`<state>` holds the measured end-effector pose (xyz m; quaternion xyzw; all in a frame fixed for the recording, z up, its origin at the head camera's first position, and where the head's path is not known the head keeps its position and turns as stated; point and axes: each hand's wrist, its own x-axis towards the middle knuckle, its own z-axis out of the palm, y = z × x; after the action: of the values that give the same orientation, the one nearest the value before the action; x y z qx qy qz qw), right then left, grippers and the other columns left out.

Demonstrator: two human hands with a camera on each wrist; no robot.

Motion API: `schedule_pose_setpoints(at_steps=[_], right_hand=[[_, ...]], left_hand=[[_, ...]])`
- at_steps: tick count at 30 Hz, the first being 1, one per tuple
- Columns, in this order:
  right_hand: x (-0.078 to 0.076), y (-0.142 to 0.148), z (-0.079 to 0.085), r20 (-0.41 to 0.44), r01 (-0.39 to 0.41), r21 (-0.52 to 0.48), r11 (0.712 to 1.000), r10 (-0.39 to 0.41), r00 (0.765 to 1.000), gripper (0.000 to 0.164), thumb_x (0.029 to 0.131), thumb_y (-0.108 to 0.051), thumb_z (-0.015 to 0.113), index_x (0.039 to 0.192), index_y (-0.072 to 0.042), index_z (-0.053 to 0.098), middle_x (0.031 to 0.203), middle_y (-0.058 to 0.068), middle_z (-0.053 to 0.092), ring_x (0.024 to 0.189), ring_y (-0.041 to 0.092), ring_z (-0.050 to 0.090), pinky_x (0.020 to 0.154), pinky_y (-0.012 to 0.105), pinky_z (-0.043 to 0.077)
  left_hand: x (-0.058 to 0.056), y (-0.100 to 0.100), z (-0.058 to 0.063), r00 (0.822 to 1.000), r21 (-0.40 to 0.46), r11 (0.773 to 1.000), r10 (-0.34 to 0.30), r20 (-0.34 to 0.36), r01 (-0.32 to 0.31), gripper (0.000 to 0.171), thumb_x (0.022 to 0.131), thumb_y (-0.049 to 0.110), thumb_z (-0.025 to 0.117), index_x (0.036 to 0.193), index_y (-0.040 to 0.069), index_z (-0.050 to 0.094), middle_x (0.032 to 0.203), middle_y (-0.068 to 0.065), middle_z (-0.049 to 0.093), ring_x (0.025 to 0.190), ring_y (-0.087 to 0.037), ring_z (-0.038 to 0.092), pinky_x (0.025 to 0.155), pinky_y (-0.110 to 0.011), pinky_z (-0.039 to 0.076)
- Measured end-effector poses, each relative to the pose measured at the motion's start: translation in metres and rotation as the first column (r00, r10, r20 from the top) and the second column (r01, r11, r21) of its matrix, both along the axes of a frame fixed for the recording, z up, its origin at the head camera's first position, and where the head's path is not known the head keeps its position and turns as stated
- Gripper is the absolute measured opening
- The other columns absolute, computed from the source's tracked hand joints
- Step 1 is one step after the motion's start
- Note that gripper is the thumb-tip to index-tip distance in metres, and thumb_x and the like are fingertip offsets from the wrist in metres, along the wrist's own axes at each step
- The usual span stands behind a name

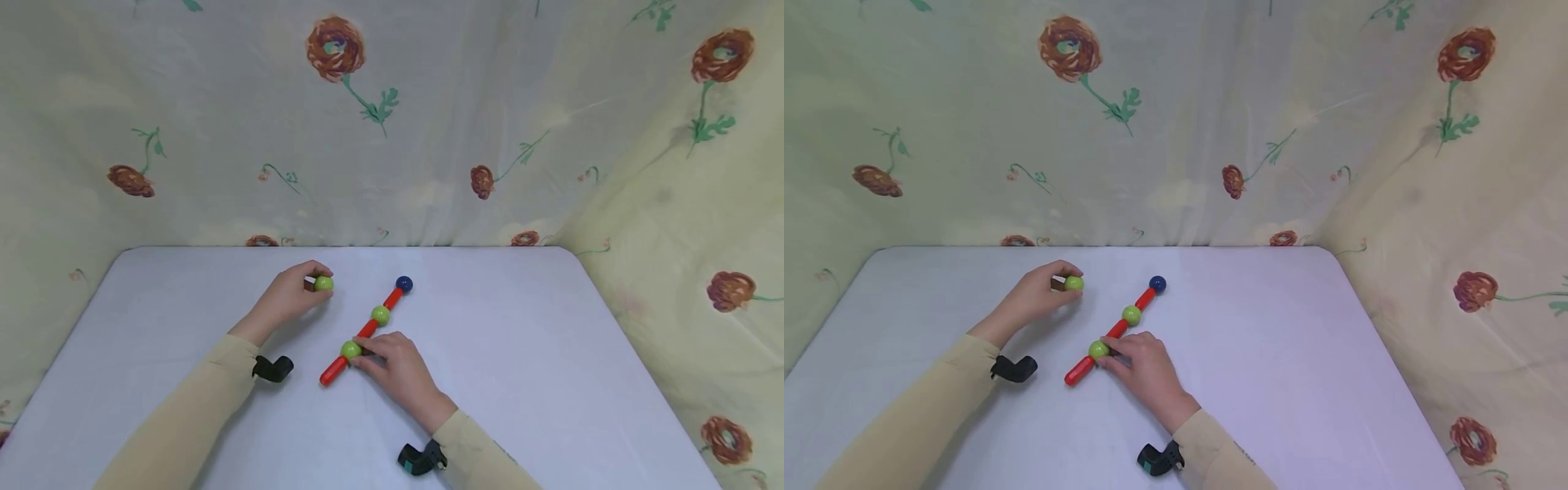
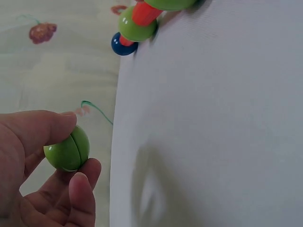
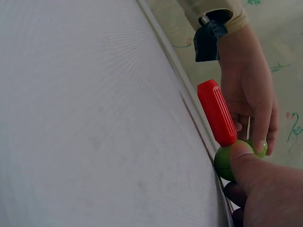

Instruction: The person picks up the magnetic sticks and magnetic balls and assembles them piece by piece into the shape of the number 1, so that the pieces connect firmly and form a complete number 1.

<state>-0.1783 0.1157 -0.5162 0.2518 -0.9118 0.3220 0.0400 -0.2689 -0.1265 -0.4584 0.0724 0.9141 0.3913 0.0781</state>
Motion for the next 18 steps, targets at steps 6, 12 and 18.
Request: schedule_pose_setpoints(at_steps=[6, 12, 18], right_hand=[[-0.001, -0.001, 0.001, 0.004, 0.000, -0.003, 1.000, 0.000, 1.000, 0.039, 0.092, -0.039, 0.075, 0.126, -0.019, 0.074, 0.114, -0.005, 0.077, 0.101, 0.011, 0.064, 0.089, 0.030, 0.053], [0.000, -0.002, 0.001, -0.002, -0.002, -0.006, 1.000, 0.002, 1.000, 0.040, 0.091, -0.039, 0.075, 0.126, -0.019, 0.074, 0.114, -0.005, 0.077, 0.101, 0.011, 0.064, 0.089, 0.030, 0.053], [0.000, -0.001, 0.001, -0.009, 0.009, -0.003, 1.000, -0.009, 1.000, 0.040, 0.091, -0.040, 0.075, 0.126, -0.020, 0.074, 0.113, -0.006, 0.077, 0.102, 0.011, 0.064, 0.090, 0.031, 0.053]], left_hand=[[0.013, -0.015, -0.006, 0.999, 0.038, 0.998, 0.040, 0.027, -0.041, 0.039, 0.095, 0.029, 0.073, 0.130, 0.017, 0.061, 0.133, -0.007, 0.063, 0.119, -0.030, 0.064, 0.088, -0.042, 0.057], [0.032, -0.027, -0.006, 0.997, 0.067, 0.995, 0.067, 0.043, -0.069, 0.039, 0.094, 0.029, 0.073, 0.129, 0.016, 0.061, 0.132, -0.009, 0.064, 0.117, -0.030, 0.065, 0.082, -0.037, 0.058], [0.057, -0.031, -0.005, 0.993, 0.088, 0.990, 0.101, 0.062, -0.106, 0.036, 0.094, 0.026, 0.073, 0.126, 0.015, 0.061, 0.128, -0.008, 0.066, 0.111, -0.027, 0.067, 0.074, -0.031, 0.056]])
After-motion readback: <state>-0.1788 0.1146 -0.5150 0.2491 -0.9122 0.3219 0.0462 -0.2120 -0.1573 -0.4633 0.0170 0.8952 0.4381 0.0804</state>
